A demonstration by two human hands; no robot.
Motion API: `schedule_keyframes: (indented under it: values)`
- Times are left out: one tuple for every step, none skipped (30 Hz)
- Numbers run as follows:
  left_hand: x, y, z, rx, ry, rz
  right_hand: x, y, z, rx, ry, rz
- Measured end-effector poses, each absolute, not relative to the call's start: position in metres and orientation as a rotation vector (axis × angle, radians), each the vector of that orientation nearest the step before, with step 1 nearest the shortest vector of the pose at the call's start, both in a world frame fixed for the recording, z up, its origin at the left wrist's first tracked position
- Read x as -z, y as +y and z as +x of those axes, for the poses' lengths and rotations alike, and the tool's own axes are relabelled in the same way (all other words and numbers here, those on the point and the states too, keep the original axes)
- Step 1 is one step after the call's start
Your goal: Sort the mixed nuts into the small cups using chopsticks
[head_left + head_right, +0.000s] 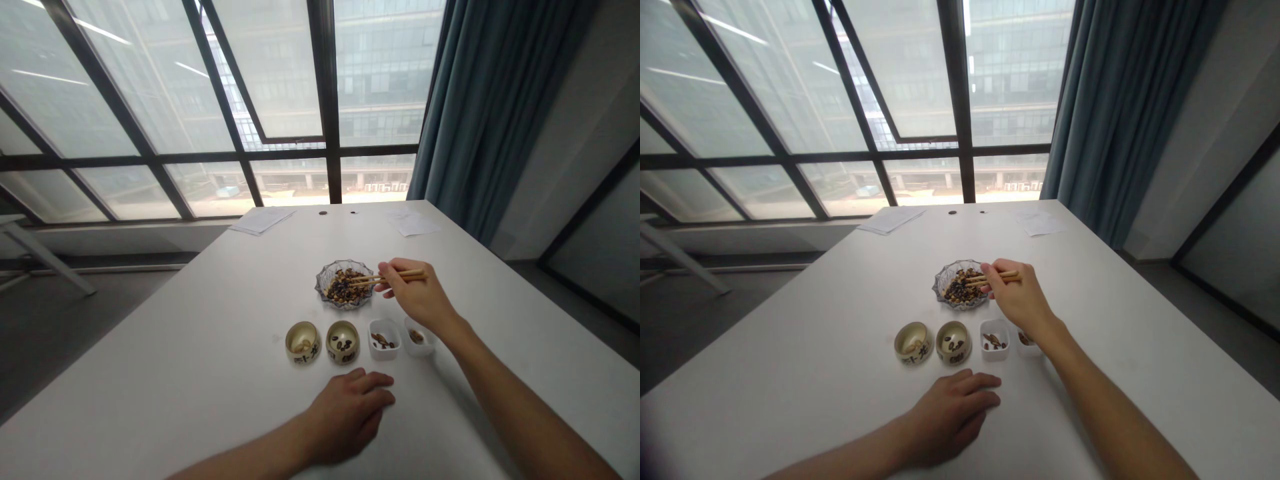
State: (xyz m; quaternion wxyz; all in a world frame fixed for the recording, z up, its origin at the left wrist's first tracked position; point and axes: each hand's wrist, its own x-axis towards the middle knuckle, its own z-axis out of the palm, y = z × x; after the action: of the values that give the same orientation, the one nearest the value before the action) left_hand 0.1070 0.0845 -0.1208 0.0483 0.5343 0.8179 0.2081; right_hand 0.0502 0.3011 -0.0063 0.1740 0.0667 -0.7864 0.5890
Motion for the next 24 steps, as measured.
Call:
schedule_keyframes:
  values:
    - [0.12,0.084,0.107,-0.636,2.491,1.631,0.009,0.299,0.05,-1.672,-2.243,0.193]
    - [0.12,0.084,0.107,-0.636,2.49,1.634,0.011,0.296,0.049,-1.671,-2.258,0.198]
    - [0.12,0.084,0.107,-0.634,2.49,1.636,0.013,0.294,0.049,-1.671,-2.273,0.205]
    - [0.12,0.084,0.107,-0.631,2.49,1.638,0.016,0.292,0.048,-1.673,-2.284,0.211]
    - [0.12,0.084,0.107,-0.627,2.492,1.64,0.018,0.29,0.047,-1.679,-2.288,0.215]
    - [0.12,0.084,0.107,-0.622,2.494,1.64,0.021,0.289,0.046,-1.688,-2.285,0.215]
    - [0.12,0.084,0.107,-0.617,2.497,1.641,0.023,0.287,0.045,-1.701,-2.277,0.212]
    - [0.121,0.084,0.107,-0.613,2.5,1.642,0.025,0.286,0.045,-1.716,-2.268,0.207]
    - [0.122,0.084,0.107,-0.612,2.502,1.644,0.027,0.285,0.044,-1.729,-2.259,0.2]
    - [0.122,0.084,0.107,-0.613,2.503,1.645,0.029,0.284,0.043,-1.736,-2.254,0.194]
    - [0.123,0.084,0.107,-0.617,2.503,1.646,0.03,0.284,0.043,-1.737,-2.254,0.194]
    - [0.123,0.084,0.107,-0.622,2.501,1.647,0.031,0.283,0.043,-1.731,-2.255,0.197]
    - [0.124,0.084,0.107,-0.626,2.5,1.646,0.032,0.283,0.042,-1.72,-2.255,0.204]
    - [0.124,0.084,0.107,-0.628,2.498,1.645,0.033,0.282,0.042,-1.706,-2.256,0.212]
    - [0.124,0.084,0.107,-0.63,2.498,1.643,0.034,0.282,0.041,-1.693,-2.256,0.22]
    - [0.124,0.084,0.107,-0.63,2.497,1.644,0.035,0.282,0.041,-1.683,-2.258,0.225]
    - [0.124,0.084,0.107,-0.631,2.497,1.645,0.036,0.282,0.04,-1.676,-2.259,0.224]
    - [0.124,0.084,0.107,-0.634,2.498,1.646,0.037,0.282,0.04,-1.67,-2.259,0.219]
    - [0.124,0.084,0.107,-0.639,2.5,1.648,0.038,0.282,0.039,-1.666,-2.258,0.216]
    - [0.124,0.084,0.107,-0.643,2.501,1.649,0.039,0.282,0.039,-1.663,-2.254,0.215]
    - [0.124,0.084,0.107,-0.645,2.503,1.65,0.04,0.282,0.038,-1.664,-2.248,0.214]
    - [0.124,0.084,0.107,-0.645,2.502,1.651,0.041,0.282,0.037,-1.665,-2.24,0.212]
    - [0.124,0.084,0.107,-0.643,2.501,1.652,0.041,0.281,0.037,-1.666,-2.231,0.209]
    - [0.123,0.084,0.107,-0.641,2.497,1.654,0.041,0.281,0.037,-1.667,-2.221,0.203]
